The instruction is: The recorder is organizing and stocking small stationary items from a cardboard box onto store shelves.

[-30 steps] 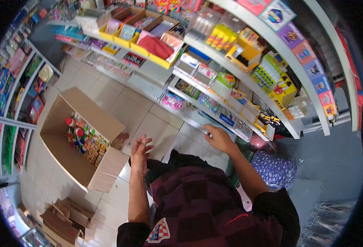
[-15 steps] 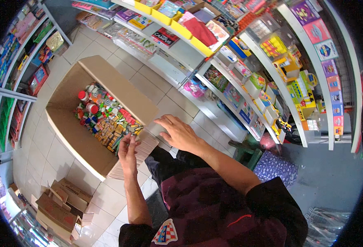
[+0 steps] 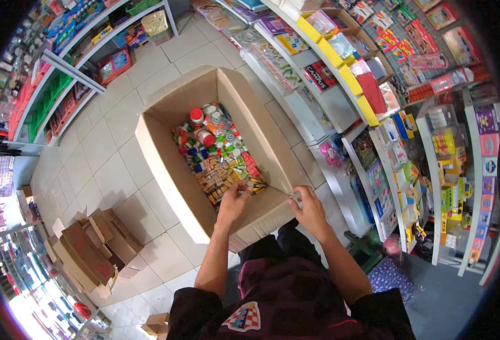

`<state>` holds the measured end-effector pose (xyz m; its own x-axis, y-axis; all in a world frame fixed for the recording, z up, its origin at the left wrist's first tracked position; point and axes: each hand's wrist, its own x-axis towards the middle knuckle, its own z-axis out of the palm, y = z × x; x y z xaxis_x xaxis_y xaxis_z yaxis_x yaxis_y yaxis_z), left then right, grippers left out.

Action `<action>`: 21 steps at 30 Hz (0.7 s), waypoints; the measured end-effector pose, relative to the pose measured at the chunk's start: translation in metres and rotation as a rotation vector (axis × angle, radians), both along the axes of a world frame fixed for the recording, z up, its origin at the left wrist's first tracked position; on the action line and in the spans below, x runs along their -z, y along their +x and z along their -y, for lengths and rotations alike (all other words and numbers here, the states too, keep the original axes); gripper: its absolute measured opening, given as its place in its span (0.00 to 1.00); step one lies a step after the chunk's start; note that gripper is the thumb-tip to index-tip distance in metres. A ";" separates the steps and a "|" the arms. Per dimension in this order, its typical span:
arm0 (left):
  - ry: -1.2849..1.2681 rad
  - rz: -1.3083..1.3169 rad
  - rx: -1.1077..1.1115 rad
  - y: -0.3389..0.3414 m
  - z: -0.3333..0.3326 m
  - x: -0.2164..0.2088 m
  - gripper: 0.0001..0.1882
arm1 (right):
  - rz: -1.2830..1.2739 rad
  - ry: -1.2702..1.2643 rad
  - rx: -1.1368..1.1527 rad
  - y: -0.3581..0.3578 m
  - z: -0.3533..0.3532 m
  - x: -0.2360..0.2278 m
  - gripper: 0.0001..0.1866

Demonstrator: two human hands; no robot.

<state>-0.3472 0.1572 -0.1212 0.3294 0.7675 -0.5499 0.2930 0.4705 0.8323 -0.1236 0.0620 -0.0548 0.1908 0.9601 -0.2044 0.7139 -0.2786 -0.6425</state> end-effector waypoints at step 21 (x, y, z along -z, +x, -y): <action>-0.126 -0.281 -0.243 0.016 -0.137 0.136 0.18 | 0.065 -0.139 0.231 -0.024 -0.011 0.013 0.18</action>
